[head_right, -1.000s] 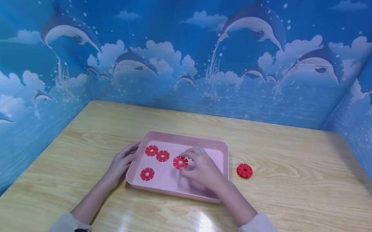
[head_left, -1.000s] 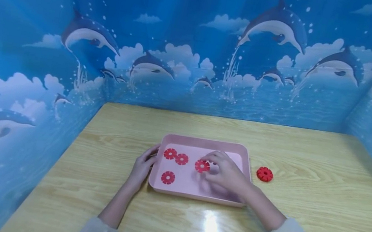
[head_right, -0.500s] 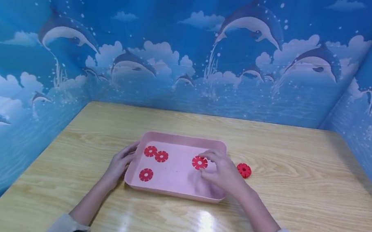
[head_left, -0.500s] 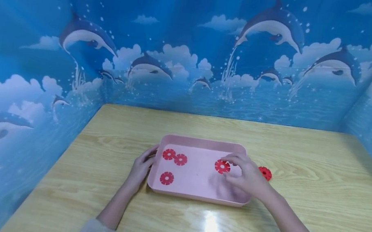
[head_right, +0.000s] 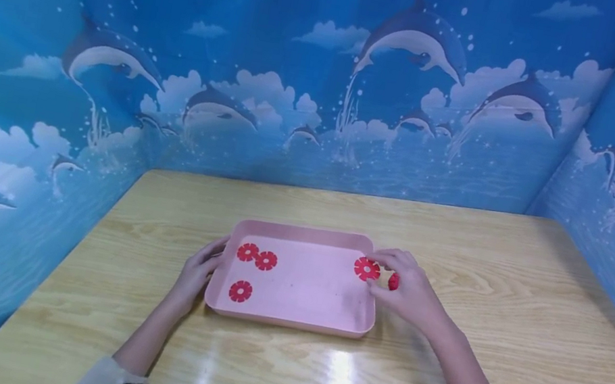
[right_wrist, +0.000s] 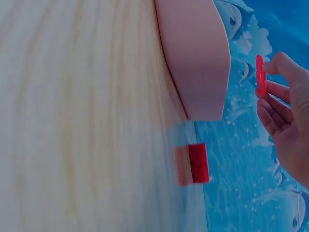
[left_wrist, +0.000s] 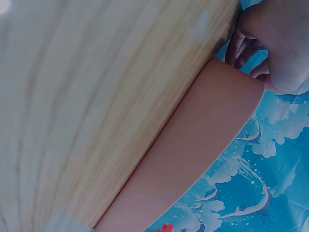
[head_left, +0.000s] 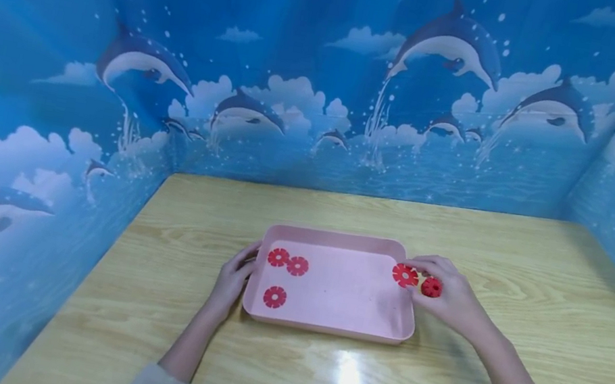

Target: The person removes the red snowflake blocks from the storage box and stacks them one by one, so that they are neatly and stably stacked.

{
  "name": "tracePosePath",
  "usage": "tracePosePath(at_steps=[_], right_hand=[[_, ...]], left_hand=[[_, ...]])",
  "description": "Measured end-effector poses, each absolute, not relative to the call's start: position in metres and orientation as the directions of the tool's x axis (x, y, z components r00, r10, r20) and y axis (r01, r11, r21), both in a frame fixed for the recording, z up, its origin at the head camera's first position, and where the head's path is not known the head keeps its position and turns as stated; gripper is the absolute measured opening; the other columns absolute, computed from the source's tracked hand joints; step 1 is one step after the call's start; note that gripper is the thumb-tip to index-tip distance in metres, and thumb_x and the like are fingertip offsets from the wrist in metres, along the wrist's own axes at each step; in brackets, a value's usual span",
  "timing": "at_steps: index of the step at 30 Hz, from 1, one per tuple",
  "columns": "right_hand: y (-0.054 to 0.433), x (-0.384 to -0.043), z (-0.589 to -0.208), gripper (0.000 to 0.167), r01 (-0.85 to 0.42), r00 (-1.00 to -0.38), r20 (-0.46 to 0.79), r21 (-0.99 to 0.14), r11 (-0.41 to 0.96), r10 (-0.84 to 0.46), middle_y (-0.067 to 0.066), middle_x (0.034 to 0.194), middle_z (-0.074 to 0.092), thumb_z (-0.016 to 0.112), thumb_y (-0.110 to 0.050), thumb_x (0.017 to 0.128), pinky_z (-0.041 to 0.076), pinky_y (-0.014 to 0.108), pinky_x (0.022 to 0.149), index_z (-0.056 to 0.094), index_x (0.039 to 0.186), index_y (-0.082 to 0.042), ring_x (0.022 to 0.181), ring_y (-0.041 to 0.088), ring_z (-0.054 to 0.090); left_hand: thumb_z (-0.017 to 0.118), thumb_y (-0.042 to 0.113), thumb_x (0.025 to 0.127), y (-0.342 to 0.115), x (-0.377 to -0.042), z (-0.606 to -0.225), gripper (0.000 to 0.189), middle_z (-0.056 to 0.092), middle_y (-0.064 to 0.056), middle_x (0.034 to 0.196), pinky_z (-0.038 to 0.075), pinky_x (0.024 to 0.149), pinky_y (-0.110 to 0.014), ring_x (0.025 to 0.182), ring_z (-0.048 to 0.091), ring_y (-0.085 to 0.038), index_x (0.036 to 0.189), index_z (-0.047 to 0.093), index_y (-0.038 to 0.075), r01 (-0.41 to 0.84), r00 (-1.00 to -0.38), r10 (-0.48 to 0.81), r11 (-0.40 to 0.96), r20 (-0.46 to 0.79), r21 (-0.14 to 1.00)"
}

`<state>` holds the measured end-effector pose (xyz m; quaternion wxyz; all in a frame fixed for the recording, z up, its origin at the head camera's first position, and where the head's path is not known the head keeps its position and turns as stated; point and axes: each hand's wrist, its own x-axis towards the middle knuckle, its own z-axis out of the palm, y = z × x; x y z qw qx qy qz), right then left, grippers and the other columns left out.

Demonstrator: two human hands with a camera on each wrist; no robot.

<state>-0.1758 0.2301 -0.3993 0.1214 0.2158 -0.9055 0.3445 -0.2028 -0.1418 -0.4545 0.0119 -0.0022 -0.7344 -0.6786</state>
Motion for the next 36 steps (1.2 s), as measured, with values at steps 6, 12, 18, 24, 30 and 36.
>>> tracePosePath(at_steps=[6, 12, 18, 24, 30, 36], right_hand=[[0.248, -0.175, -0.402, 0.038, -0.474, -0.871, 0.41, -0.55, 0.688, -0.272, 0.015, 0.111, 0.057, 0.074, -0.006, 0.074, 0.047, 0.055, 0.076, 0.064, 0.111, -0.005, 0.099, 0.033, 0.051], [0.264, -0.175, -0.407, 0.039, -0.45, -0.88, 0.415, -0.578, 0.681, -0.23, 0.013, 0.112, 0.056, 0.072, -0.005, 0.075, 0.046, 0.052, 0.073, 0.063, 0.113, -0.004, 0.09, 0.028, 0.052], [0.276, -0.177, -0.414, 0.04, -0.438, -0.884, 0.417, -0.582, 0.685, -0.212, 0.015, 0.111, 0.056, 0.071, -0.002, 0.074, 0.044, 0.052, 0.073, 0.061, 0.114, -0.002, 0.089, 0.03, 0.051], [0.283, -0.181, -0.423, 0.039, -0.434, -0.884, 0.42, -0.571, 0.697, -0.206, 0.015, 0.107, 0.058, 0.071, -0.001, 0.074, 0.044, 0.051, 0.072, 0.062, 0.112, -0.002, 0.088, 0.028, 0.051], [0.287, -0.182, -0.433, 0.039, -0.4, -0.901, 0.391, -0.587, 0.704, -0.186, 0.016, 0.11, 0.056, 0.069, -0.001, 0.076, 0.043, 0.05, 0.072, 0.061, 0.114, -0.001, 0.089, 0.03, 0.051], [0.29, -0.184, -0.443, 0.039, -0.403, -0.902, 0.387, -0.598, 0.692, -0.191, 0.019, 0.112, 0.055, 0.068, 0.0, 0.076, 0.044, 0.051, 0.074, 0.06, 0.115, 0.001, 0.09, 0.032, 0.053]], left_hand=[[0.048, 0.008, 0.093, -0.142, -0.203, -0.455, 0.042, 0.046, -0.018, 0.131, 0.042, 0.093, -0.039, 0.115, 0.046, -0.031, 0.135, 0.045, 0.005, 0.011, -1.0, -0.015, 0.075, 0.012, 0.997], [0.047, 0.008, 0.094, -0.142, -0.202, -0.453, 0.042, 0.043, -0.02, 0.133, 0.04, 0.095, -0.042, 0.118, 0.043, -0.033, 0.136, 0.042, 0.004, 0.008, -1.0, -0.006, 0.076, 0.008, 0.997], [0.048, 0.008, 0.094, -0.142, -0.202, -0.453, 0.042, 0.043, -0.019, 0.133, 0.039, 0.096, -0.042, 0.118, 0.043, -0.032, 0.136, 0.042, 0.004, 0.005, -1.0, -0.01, 0.07, 0.005, 0.998], [0.048, 0.007, 0.093, -0.142, -0.203, -0.455, 0.042, 0.045, -0.018, 0.132, 0.041, 0.094, -0.04, 0.116, 0.045, -0.03, 0.135, 0.044, 0.005, -0.002, -1.0, -0.019, 0.08, 0.0, 0.997], [0.048, 0.007, 0.093, -0.142, -0.202, -0.455, 0.042, 0.047, -0.016, 0.13, 0.041, 0.094, -0.04, 0.115, 0.045, -0.029, 0.134, 0.046, 0.007, -0.008, -0.999, -0.035, 0.086, -0.005, 0.996], [0.049, 0.008, 0.093, -0.142, -0.203, -0.454, 0.042, 0.047, -0.013, 0.132, 0.04, 0.096, -0.039, 0.116, 0.045, -0.026, 0.135, 0.046, 0.01, -0.018, -0.999, -0.028, 0.086, -0.015, 0.996]])
